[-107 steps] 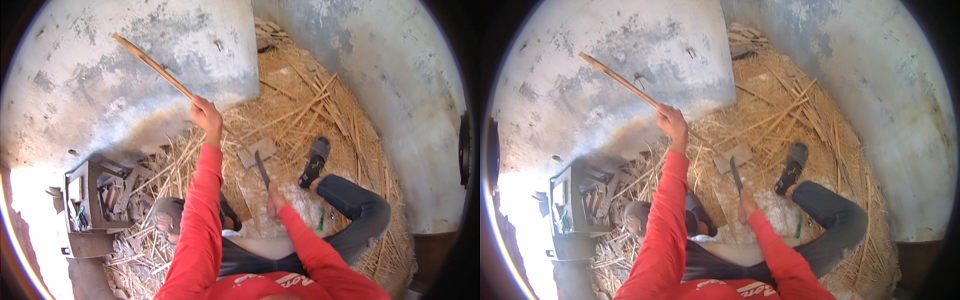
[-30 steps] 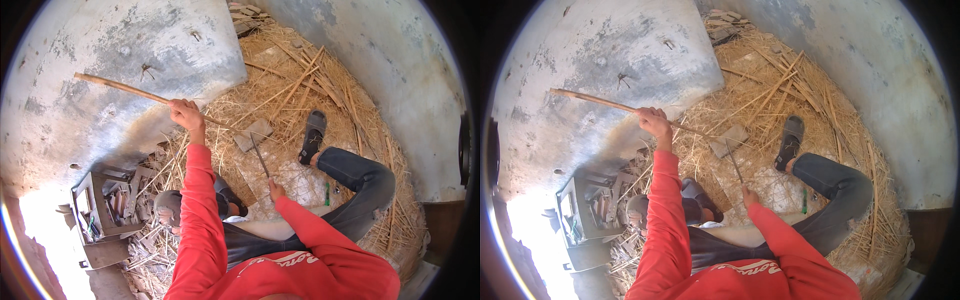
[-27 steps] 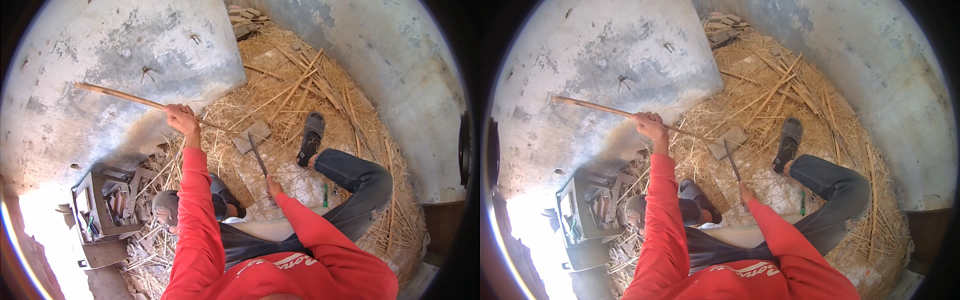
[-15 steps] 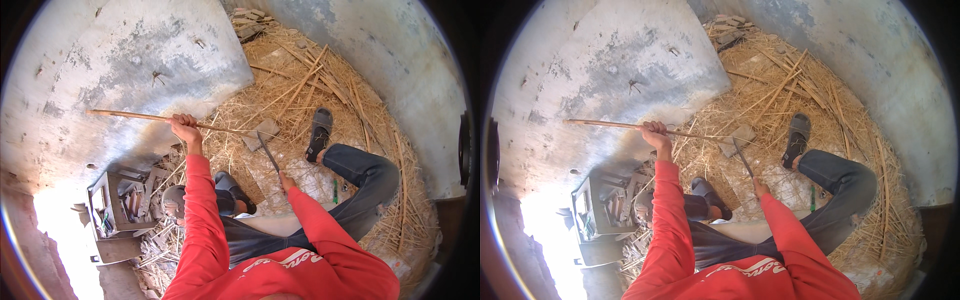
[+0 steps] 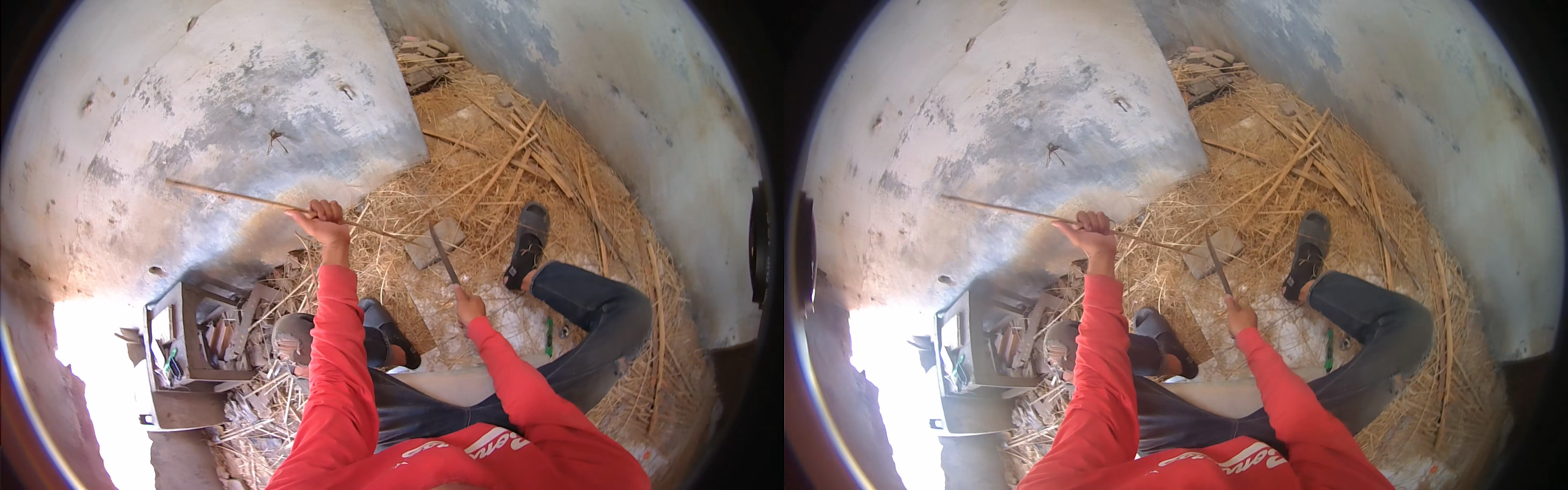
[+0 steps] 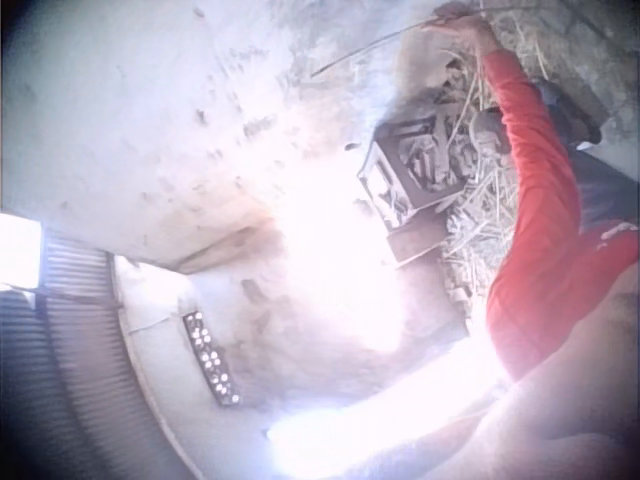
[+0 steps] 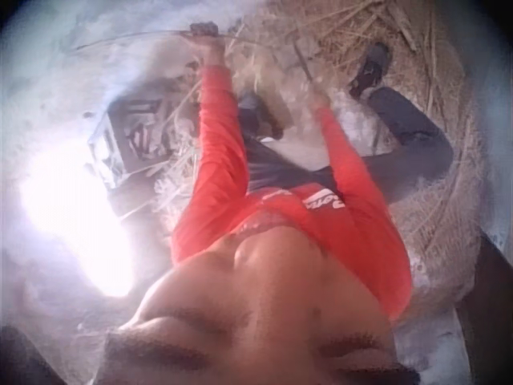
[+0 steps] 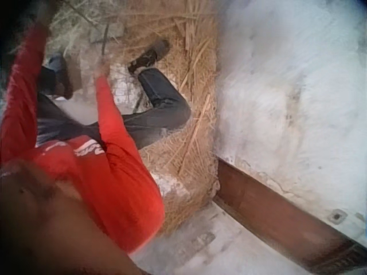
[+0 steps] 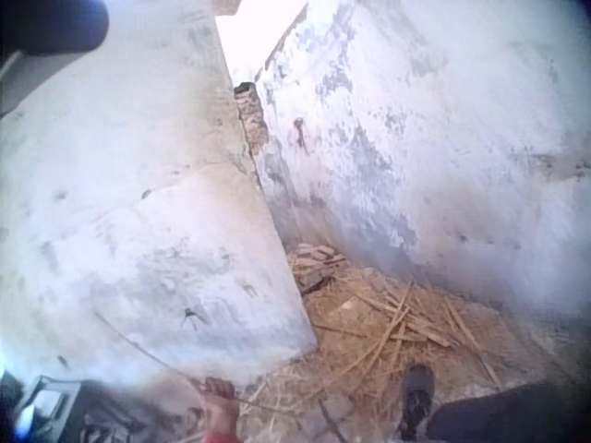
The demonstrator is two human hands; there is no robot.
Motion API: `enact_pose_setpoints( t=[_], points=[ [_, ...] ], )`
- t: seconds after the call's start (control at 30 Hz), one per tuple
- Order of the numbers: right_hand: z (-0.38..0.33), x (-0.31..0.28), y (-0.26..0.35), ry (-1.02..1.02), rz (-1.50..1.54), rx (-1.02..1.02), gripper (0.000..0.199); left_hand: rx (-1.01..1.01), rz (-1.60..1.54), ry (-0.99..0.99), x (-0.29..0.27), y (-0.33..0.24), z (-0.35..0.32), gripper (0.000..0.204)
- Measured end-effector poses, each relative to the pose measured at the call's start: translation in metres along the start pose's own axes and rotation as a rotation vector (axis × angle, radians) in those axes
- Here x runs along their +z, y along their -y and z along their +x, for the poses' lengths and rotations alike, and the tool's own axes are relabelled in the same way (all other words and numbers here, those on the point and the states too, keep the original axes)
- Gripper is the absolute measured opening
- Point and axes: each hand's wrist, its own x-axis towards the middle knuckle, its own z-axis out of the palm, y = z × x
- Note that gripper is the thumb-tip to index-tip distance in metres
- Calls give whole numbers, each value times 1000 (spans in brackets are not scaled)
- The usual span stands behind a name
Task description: The person splits a piece of wood into thinner strips using a large blade by striking the wood strip against a stone on the ground.
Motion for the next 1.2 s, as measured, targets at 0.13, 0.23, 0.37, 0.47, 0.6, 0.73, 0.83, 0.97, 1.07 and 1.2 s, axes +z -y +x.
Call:
enact_pose_setpoints(
  t=[0.13, 0.23, 0.37, 0.47, 0.6, 0.73, 0.83, 0.97, 1.07, 1.2],
  points=[
    [-28, -34, 173, 40, 242, -332, 53, 147, 27, -78, 16, 14, 6, 66],
    [-80, -81, 309, 136, 612, -467, 51, 299, 132, -121, 41, 22, 5, 62],
    [-98, -79, 346, 23, 967, -828, 59, 353, 184, -95, 47, 37, 22, 63],
    [-95, -29, 230, 21, 754, -836, 55, 318, 194, -108, 61, 55, 23, 64],
    [-88, -12, 84, 159, 109, 104, 54, 395, 427, -194, 54, 69, 33, 63],
    [-84, -61, 166, 43, 493, 174, 49, 353, 193, -92, 52, 50, 32, 62],
    [-98, -89, 292, 72, 714, -143, 52, 390, 232, -83, 51, 53, 29, 63],
    [-101, -79, 328, 49, 834, -620, 56, 445, 361, -100, 62, 65, 20, 64],
    [-78, -11, 201, 27, 656, -827, 50, 476, 443, -130, 75, 66, 15, 64],
    [-77, 44, -2, -162, -104, -243, 50, 517, 512, -162, 83, 77, 11, 61]
  ],
)
